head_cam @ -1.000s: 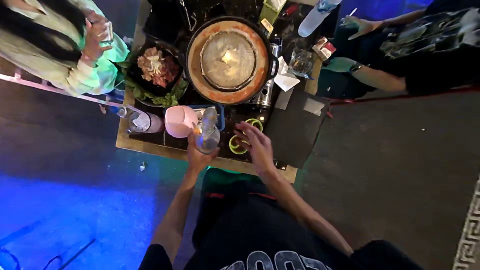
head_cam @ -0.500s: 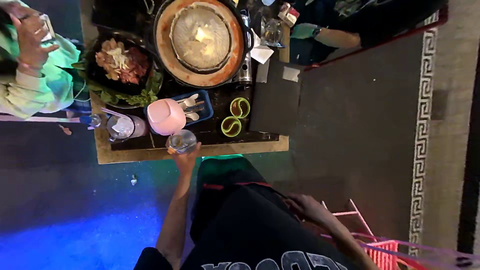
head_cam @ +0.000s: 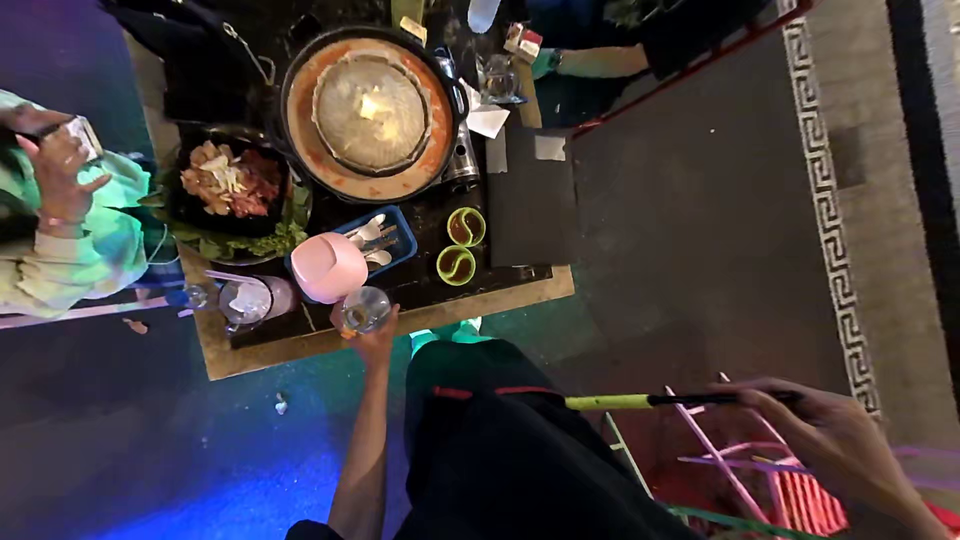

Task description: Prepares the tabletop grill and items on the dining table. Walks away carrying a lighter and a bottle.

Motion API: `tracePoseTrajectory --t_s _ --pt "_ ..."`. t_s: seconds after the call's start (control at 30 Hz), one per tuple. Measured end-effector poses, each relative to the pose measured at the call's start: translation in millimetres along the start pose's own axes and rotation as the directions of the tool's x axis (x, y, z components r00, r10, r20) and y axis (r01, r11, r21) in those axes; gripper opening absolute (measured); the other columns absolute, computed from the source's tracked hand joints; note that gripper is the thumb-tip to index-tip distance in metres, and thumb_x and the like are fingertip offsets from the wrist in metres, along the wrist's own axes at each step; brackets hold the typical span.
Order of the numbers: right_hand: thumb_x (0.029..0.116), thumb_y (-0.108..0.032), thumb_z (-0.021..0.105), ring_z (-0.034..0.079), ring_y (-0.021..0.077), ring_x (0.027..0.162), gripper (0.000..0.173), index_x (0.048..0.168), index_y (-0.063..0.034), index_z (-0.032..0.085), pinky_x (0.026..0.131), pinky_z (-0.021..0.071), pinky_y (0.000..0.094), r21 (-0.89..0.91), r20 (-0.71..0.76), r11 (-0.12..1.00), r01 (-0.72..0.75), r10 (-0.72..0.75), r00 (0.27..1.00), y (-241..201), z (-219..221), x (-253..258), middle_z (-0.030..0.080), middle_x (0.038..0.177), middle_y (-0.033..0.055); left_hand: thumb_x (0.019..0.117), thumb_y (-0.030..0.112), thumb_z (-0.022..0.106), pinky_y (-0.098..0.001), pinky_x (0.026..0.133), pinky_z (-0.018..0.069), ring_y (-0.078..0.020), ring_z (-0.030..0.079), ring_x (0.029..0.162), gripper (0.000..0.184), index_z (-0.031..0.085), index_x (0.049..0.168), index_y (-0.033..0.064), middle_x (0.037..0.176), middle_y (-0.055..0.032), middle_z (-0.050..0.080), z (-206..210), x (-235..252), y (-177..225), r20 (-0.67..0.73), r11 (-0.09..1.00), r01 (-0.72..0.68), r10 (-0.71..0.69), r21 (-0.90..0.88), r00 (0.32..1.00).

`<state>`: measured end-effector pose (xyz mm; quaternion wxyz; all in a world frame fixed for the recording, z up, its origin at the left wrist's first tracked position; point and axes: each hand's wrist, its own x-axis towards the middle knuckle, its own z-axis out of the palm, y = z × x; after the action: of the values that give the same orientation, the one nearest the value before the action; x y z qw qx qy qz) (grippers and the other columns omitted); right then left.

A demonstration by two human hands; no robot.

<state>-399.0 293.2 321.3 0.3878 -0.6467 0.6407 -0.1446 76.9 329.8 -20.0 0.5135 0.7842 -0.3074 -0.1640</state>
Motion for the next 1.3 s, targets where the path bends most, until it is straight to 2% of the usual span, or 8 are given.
tracePoseTrajectory --t_s 0.2,0.4,0.6,0.73,0.83,0.9,1.07,1.3 --pt "0.1096 -0.048 0.037 0.07 0.0027 0.075 0.038 0.095 -0.0312 0.068 0.072 0.0614 0.0253 0.248 -0.277 0.943 0.221 -0.149 0.949 -10 51 46 0.072 0.084 -0.0171 0.0634 0.036 0.098 -0.0425 0.111 0.0482 -0.0284 0.057 0.129 0.112 0.036 0.145 -0.0101 0.14 -0.0255 0.053 3 4 -5 0.008 0.998 0.019 -0.019 -0.067 1.0" --pt "0.1093 -0.053 0.028 0.068 0.0126 0.057 0.051 0.083 -0.0201 0.057 0.059 0.0639 0.0354 0.61 -0.104 0.79 -0.056 0.15 0.983 2 120 69 0.065 0.064 -0.0066 0.0606 0.039 0.099 -0.0456 0.115 0.0428 -0.0355 0.049 0.136 0.125 0.027 0.149 -0.0115 0.146 -0.0327 0.044 -6 -10 -6 0.012 0.998 0.068 -0.068 0.007 0.998" --pt "0.1121 -0.033 0.029 0.067 0.0121 0.072 0.045 0.1 -0.0064 0.062 0.07 0.0626 0.0355 0.536 0.19 0.833 -0.134 0.036 0.981 22 146 89 0.066 0.084 -0.0007 0.1007 0.025 0.06 -0.0324 0.096 0.0511 -0.0165 0.056 0.113 0.058 0.038 0.14 -0.0108 0.124 -0.0182 0.056 -26 -117 58 0.09 0.947 0.259 -0.246 -0.188 0.965" --pt "0.1123 -0.026 0.032 0.069 0.0157 0.084 0.044 0.115 -0.0001 0.067 0.078 0.0602 0.0353 0.368 0.609 0.925 -0.096 -0.162 0.777 40 151 101 0.072 0.101 0.0082 0.1055 0.027 0.054 -0.0406 0.091 0.0597 -0.0206 0.07 0.101 0.044 0.052 0.14 -0.001 0.116 -0.0133 0.069 -1 -159 148 0.801 0.851 0.516 -0.24 -0.097 0.548" --pt "0.1118 -0.026 0.037 0.069 0.0138 0.083 0.041 0.109 -0.0014 0.07 0.078 0.06 0.0338 0.366 0.636 0.93 -0.035 -0.222 0.739 48 145 123 0.073 0.095 0.0064 0.0976 0.043 0.067 -0.039 0.098 0.0577 -0.0151 0.07 0.107 0.062 0.051 0.145 0.0065 0.119 -0.0062 0.071 39 -179 199 0.946 0.922 0.387 -0.125 0.0 0.298" --pt "0.1115 -0.024 0.04 0.072 0.0164 0.082 0.038 0.11 0.0006 0.069 0.077 0.0628 0.0358 0.388 0.552 0.921 -0.022 -0.213 0.806 42 144 142 0.073 0.092 0.0079 0.0945 0.046 0.07 -0.0381 0.096 0.0581 -0.0136 0.07 0.104 0.07 0.047 0.146 0.0047 0.116 -0.0048 0.072 69 -202 217 0.932 0.914 0.405 -0.125 -0.026 0.342" --pt "0.1124 -0.027 0.035 0.073 0.0211 0.096 0.042 0.13 -0.0066 0.068 0.084 0.0626 0.0401 0.458 0.561 0.885 0.089 -0.365 0.743 49 161 206 0.075 0.11 0.0085 0.1082 0.02 0.048 -0.0324 0.055 0.0568 -0.0164 0.061 0.061 0.047 0.036 0.15 0.0023 0.081 -0.0051 0.062 120 -230 221 0.607 0.757 0.526 -0.22 -0.388 0.764" --pt "0.1069 -0.019 0.052 0.069 0.0247 0.107 0.029 0.127 -0.0103 0.071 0.094 0.0581 0.046 -0.059 0.247 0.732 0.678 -0.648 0.721 75 207 355 0.07 0.121 0.0109 0.1043 0.019 0.053 -0.0307 0.045 0.0536 -0.0153 0.057 0.052 0.046 0.045 0.148 0.0074 0.09 -0.0072 0.065 88 -187 167 0.327 0.865 0.447 -0.364 -0.228 0.872"
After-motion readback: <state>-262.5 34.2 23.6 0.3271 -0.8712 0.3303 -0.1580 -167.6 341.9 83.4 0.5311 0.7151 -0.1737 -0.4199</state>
